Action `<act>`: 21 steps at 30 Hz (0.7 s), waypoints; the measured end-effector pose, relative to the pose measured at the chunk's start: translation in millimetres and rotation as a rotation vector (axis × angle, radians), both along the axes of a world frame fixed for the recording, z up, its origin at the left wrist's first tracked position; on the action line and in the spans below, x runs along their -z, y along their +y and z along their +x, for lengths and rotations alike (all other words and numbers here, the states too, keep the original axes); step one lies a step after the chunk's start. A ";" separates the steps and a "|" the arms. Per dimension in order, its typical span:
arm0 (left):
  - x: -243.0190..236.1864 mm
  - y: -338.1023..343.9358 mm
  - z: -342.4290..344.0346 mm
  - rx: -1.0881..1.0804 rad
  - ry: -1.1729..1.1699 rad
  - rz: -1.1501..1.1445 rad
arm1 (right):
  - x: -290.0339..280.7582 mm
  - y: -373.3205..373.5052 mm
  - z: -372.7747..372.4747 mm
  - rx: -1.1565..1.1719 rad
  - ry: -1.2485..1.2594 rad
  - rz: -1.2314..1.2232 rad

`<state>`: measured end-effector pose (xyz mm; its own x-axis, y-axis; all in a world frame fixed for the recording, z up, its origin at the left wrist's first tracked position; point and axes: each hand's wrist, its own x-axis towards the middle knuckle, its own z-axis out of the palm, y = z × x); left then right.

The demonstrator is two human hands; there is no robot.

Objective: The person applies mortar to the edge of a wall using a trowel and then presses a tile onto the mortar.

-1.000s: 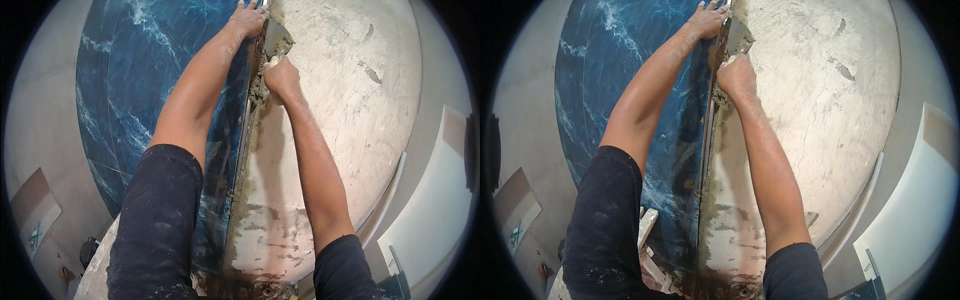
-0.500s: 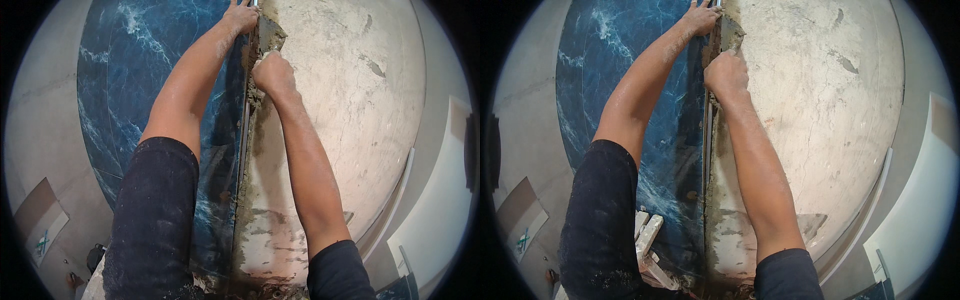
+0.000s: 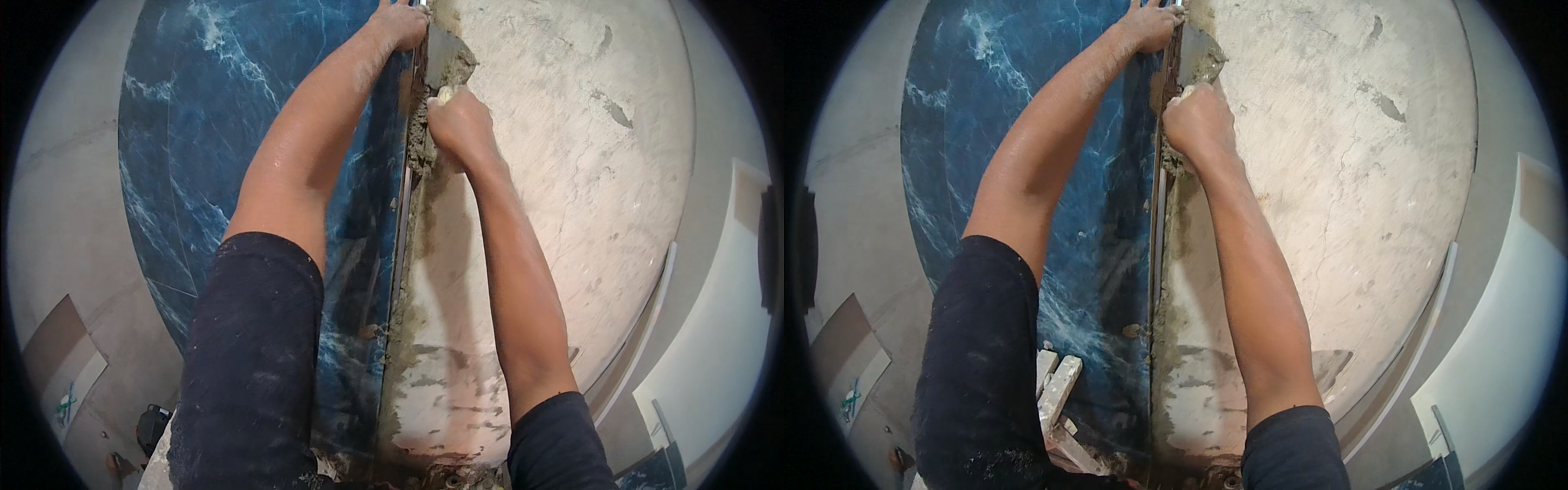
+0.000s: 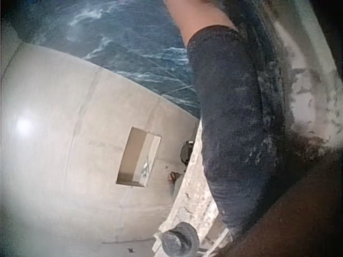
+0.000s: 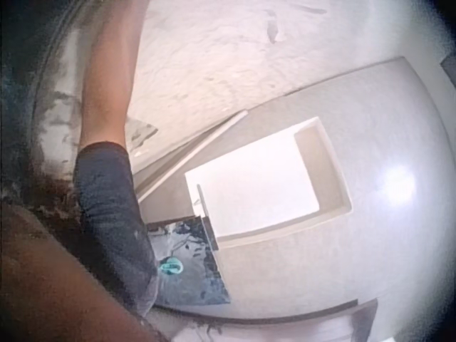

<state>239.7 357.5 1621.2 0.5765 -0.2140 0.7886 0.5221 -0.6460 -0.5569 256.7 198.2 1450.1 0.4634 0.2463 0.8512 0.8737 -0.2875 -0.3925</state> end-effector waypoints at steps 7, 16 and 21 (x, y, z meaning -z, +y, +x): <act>1.3 6.2 11.9 0.041 -0.019 -0.010 | -3.8 39.4 8.3 0.217 -0.106 0.031; 5.2 3.9 5.1 -0.002 0.045 -0.043 | 38.5 -6.0 -30.4 0.020 0.011 0.094; 5.4 2.5 12.4 0.051 -0.012 -0.065 | 52.3 11.3 -11.1 0.052 0.061 0.012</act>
